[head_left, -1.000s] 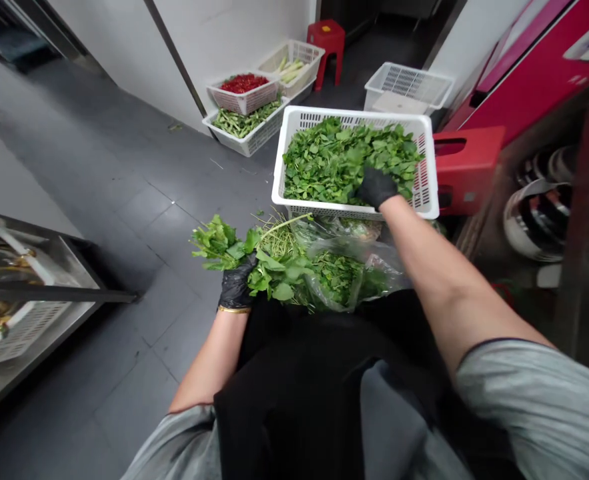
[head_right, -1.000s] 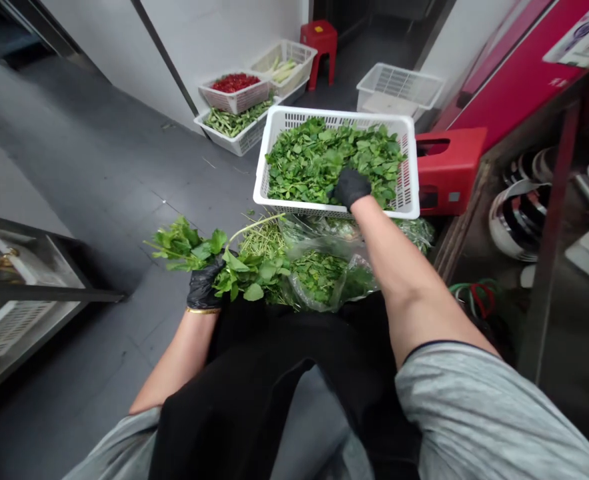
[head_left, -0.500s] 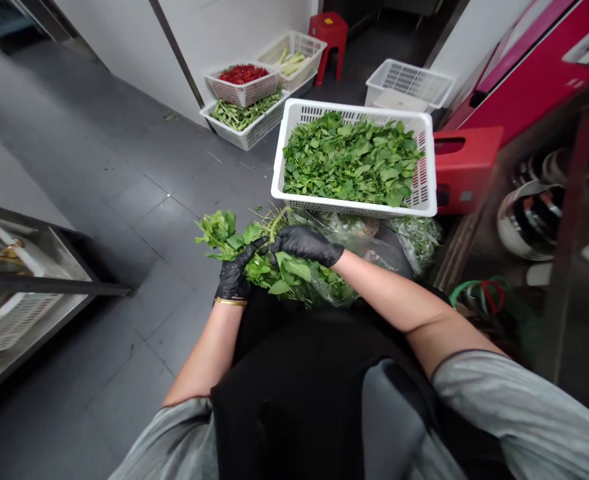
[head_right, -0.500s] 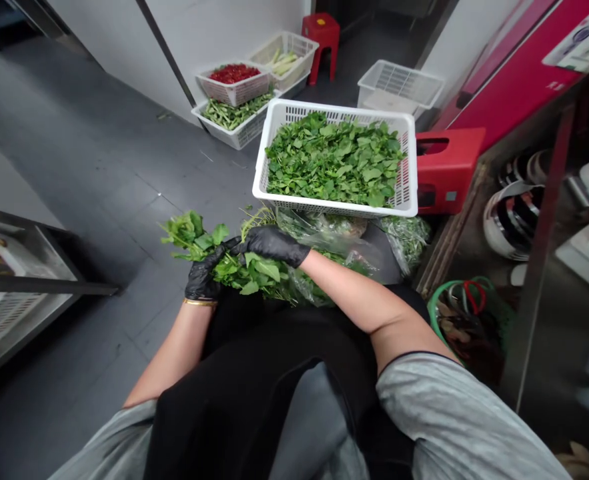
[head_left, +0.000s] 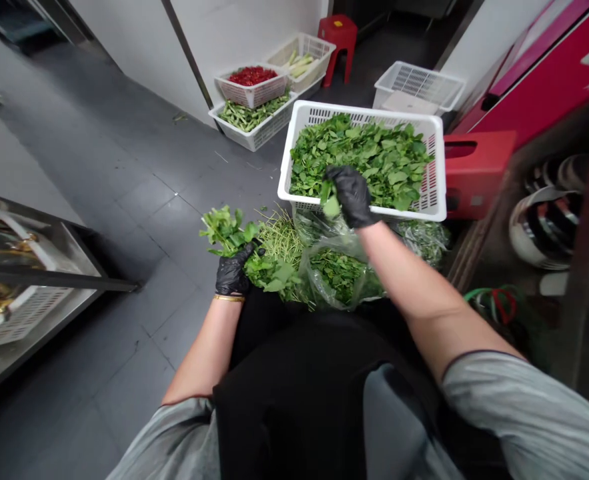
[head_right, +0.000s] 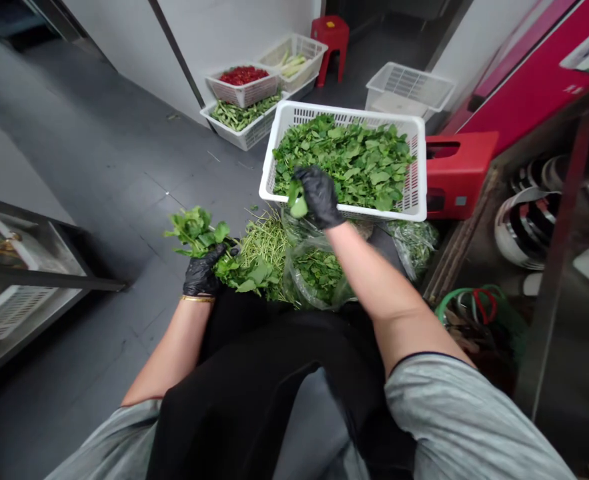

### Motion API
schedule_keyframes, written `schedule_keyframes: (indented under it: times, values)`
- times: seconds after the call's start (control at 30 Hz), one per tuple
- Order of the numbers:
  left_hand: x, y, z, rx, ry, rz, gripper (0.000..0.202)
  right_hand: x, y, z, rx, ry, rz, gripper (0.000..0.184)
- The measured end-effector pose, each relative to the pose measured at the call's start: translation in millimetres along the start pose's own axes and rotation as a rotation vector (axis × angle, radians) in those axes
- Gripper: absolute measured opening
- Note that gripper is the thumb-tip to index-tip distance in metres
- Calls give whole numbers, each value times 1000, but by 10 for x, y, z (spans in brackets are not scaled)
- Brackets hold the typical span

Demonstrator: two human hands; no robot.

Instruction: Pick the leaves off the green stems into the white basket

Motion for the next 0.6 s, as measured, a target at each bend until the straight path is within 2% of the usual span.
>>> schedule_keyframes:
  times: [0.03,0.1,0.17,0.23,0.27,0.3,0.33,0.4,0.43,0.5,0.6]
  values:
    - [13,-30,5,20,-2,-6,53,212,-68,202,-40,-45,-14,28]
    - [33,-64,7,42,-16,-9,53,510,-119,486,-212,-84,-75,46]
    - [42,-63,-1,44,-43,-9,49,543,14,511,-342,-63,-73,55]
    - [37,-33,-40,54,-40,-7,45,290,272,212,-330,71,-7,45]
    - [29,-16,-73,65,-17,-10,46,77,399,-36,-266,196,11,35]
    - [15,-5,-109,77,16,-21,48,-175,509,-327,-181,374,14,29]
    - [-3,4,-144,90,57,-29,51,-437,631,-604,-88,536,74,27]
    - [-49,22,-187,88,138,-2,55,-819,762,-950,59,606,130,17]
    - [-75,30,-187,76,163,32,54,-922,770,-1030,148,585,126,14]
    - [-130,37,-154,51,181,114,45,-966,684,-1032,349,511,42,16]
    - [-214,1,-103,26,171,156,36,-815,495,-797,615,425,-98,17]
Point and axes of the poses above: each hand's wrist, its own x-axis towards the middle knuckle, its own z-axis out of the back of the hand, y = z × x, the point moved 5 cm from there along x, towards the middle knuckle, and after that the axes turned 4 degrees about -x, right-handed, at the moved point
